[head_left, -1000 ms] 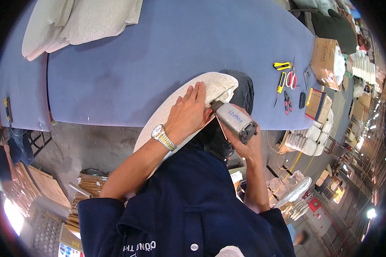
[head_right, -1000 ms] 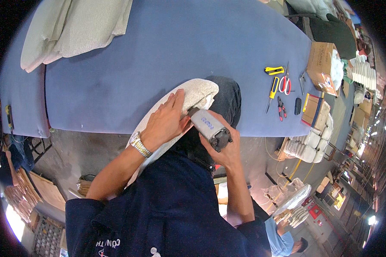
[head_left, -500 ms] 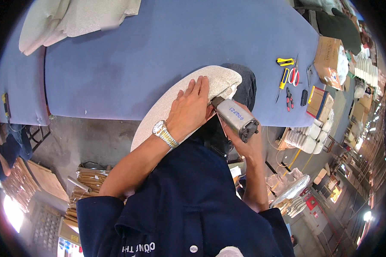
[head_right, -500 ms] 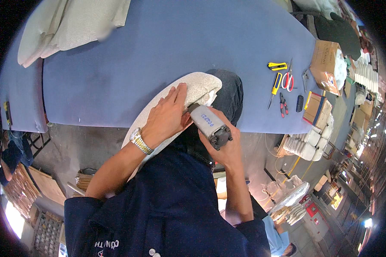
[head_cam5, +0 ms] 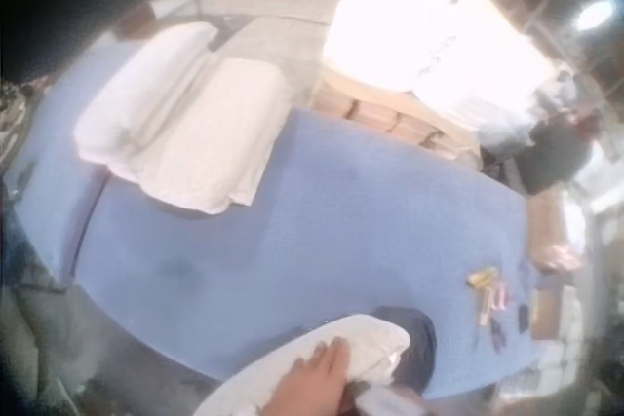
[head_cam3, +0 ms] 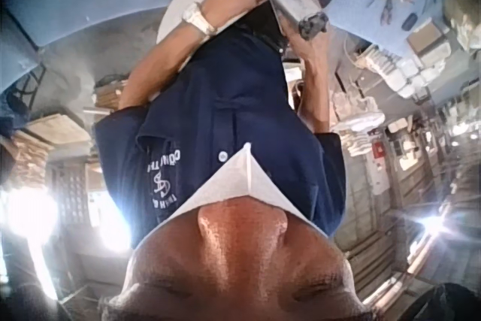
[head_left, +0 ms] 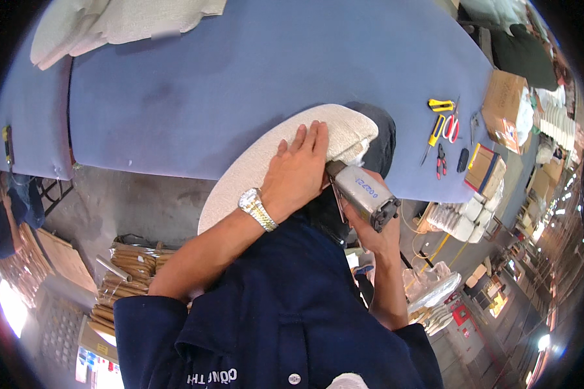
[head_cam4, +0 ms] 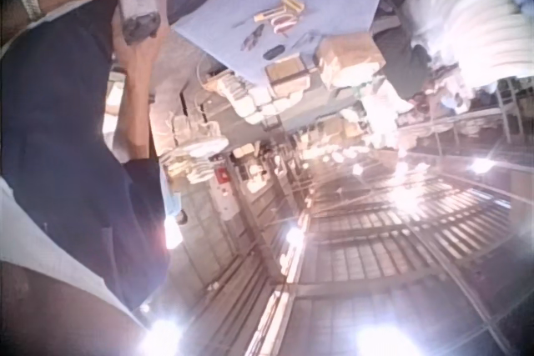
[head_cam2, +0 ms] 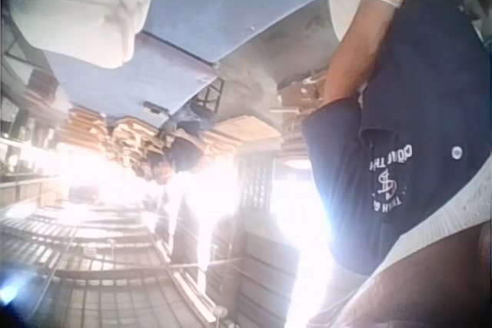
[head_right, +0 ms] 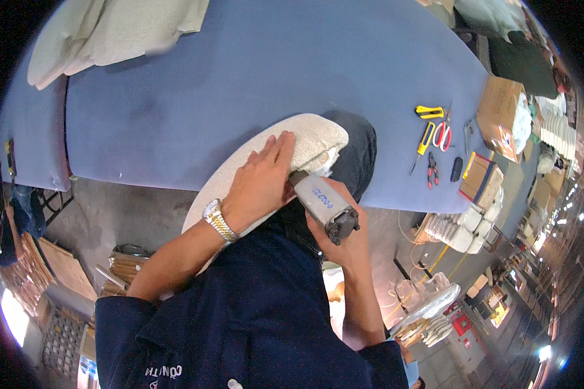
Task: The person staples fabric onto cushion foam using a staple gun, then trims excess fabric with a utility knife. The person folds the fabric edges and secures them, repeating the process for multiple cushions.
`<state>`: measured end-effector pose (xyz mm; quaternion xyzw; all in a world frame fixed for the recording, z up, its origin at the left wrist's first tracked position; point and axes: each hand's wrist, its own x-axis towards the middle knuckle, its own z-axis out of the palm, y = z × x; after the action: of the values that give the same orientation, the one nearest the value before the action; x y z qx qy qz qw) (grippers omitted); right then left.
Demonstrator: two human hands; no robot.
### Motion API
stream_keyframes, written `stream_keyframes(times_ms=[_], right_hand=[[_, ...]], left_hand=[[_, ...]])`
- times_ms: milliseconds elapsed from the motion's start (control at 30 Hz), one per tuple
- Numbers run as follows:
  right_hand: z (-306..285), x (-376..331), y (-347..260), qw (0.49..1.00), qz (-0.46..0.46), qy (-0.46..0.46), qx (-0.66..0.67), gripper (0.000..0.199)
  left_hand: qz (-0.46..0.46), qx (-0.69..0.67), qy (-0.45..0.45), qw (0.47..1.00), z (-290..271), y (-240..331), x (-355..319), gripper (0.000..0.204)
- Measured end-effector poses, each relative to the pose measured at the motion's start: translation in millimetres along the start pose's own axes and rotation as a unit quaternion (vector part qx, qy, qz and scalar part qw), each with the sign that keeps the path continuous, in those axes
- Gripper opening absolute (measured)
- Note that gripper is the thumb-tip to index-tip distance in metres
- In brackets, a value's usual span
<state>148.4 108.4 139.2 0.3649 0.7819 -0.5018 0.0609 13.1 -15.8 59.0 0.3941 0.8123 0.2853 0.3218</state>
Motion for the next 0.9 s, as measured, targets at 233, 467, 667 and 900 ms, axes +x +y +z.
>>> stream_keyframes(times_ms=[233, 467, 667, 900], right_hand=[[20, -6, 37, 0.992, 0.038, 0.057, 0.104, 0.064], [29, 11, 5, 0.998, -0.035, -0.009, 0.053, 0.054], [32, 20, -24, 0.998, 0.030, -0.054, -0.006, 0.048], [49, 33, -44, 0.966, -0.258, 0.000, 0.012, 0.044]], left_hand=[[-0.046, -0.055, 0.036, 0.997, 19, 2, 5, 0.062], [-0.014, -0.007, -0.002, 1.000, -15, -22, 1, 0.093], [-0.045, 0.018, 0.026, 0.998, -25, -52, -47, 0.070], [-0.062, 0.055, 0.143, 0.986, -46, -41, -54, 0.061]])
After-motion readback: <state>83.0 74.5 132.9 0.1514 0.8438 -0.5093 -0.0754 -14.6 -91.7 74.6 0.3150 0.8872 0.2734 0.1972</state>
